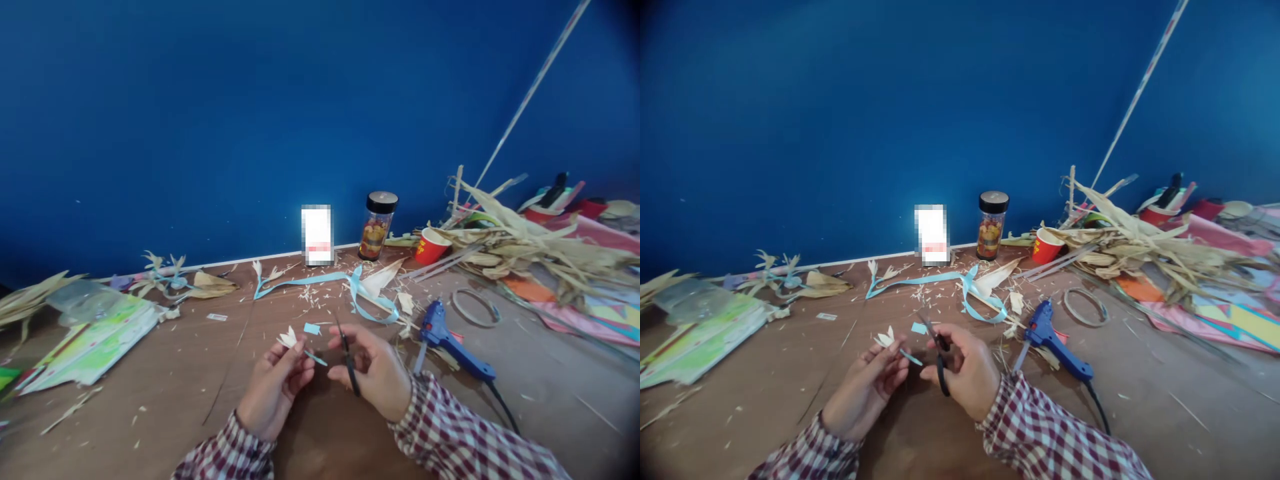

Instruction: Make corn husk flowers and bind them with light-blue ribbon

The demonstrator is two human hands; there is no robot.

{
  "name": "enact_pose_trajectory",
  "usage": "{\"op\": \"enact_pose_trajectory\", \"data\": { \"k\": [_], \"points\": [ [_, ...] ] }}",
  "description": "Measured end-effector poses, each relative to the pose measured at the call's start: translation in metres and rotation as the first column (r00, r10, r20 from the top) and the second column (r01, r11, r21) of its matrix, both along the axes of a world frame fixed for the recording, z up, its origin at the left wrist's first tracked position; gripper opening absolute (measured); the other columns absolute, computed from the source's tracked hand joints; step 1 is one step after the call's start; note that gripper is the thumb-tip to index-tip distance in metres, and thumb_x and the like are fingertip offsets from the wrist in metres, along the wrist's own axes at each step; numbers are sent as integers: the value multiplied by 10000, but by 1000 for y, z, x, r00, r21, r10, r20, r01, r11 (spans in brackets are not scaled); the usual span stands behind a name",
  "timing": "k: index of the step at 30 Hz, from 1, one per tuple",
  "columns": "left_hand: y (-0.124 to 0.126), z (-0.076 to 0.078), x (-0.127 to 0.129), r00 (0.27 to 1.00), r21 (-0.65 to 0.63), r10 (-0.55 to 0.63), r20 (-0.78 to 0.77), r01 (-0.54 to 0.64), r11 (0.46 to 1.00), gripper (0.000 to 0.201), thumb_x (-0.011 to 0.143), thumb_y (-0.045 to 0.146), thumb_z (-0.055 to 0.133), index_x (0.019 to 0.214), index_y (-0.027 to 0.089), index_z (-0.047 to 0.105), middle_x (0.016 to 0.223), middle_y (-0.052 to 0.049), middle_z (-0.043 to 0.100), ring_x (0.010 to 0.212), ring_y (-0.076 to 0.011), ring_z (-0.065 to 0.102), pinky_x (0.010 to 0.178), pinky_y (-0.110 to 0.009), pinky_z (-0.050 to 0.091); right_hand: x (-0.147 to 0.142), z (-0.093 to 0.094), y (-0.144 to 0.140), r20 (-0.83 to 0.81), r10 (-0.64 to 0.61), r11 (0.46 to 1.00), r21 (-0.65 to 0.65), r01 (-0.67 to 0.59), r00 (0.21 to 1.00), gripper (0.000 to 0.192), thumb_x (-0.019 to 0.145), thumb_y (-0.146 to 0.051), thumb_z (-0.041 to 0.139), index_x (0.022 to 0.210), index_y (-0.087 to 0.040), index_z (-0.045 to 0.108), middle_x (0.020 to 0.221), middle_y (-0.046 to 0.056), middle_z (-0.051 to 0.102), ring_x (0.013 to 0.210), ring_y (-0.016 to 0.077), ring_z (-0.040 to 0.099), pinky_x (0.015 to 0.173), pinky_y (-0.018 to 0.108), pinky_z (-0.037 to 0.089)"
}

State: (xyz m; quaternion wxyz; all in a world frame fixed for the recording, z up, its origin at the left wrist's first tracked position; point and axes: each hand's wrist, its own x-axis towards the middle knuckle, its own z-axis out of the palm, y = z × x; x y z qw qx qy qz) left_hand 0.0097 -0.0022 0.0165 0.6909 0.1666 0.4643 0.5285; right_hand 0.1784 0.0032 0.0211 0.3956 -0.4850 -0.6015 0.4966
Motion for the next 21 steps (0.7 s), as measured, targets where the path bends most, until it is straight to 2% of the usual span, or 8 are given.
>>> {"op": "enact_pose_trajectory", "data": {
  "k": [3,7,10,13,21],
  "points": [
    [-4,-3,6,1000,-8,-27,-2,27,1000,179,610,178,726,719,123,595,603,-18,642,516,-92,605,481,-169,525,0,-1,-2,31,17,998,60,-18,999,404,640,-229,685,1027,-207,569,828,16,629,467,58,418,425,198,339],
    [-6,-4,9,998,-17,-18,-62,17,1000,246,568,223,755,719,135,582,567,-2,627,514,-96,601,478,-178,521,-2,-5,-2,-47,51,998,24,-50,998,301,684,-196,627,978,-179,570,717,0,608,516,72,465,467,197,365],
    [-7,-2,11,996,3,-21,-90,21,1000,319,553,238,763,807,141,595,598,-8,637,541,-108,608,508,-204,529,-3,-7,0,-187,39,996,-78,-54,982,272,682,-205,635,936,-174,541,683,-18,575,539,74,476,488,196,375],
    [-9,0,13,996,39,-44,-74,47,998,369,540,196,768,870,141,610,628,-9,643,572,-105,606,542,-205,523,-3,-8,3,-313,18,976,-202,-86,949,302,660,-243,671,909,-170,517,642,-40,541,489,53,427,437,173,326],
    [-13,0,18,989,89,-88,-115,98,991,281,520,193,771,777,147,666,674,-23,663,612,-118,601,549,-202,482,-5,-9,0,-503,-32,929,-334,-160,864,357,603,-295,732,868,-162,534,592,-47,542,506,69,493,436,165,341]
  ]
}}
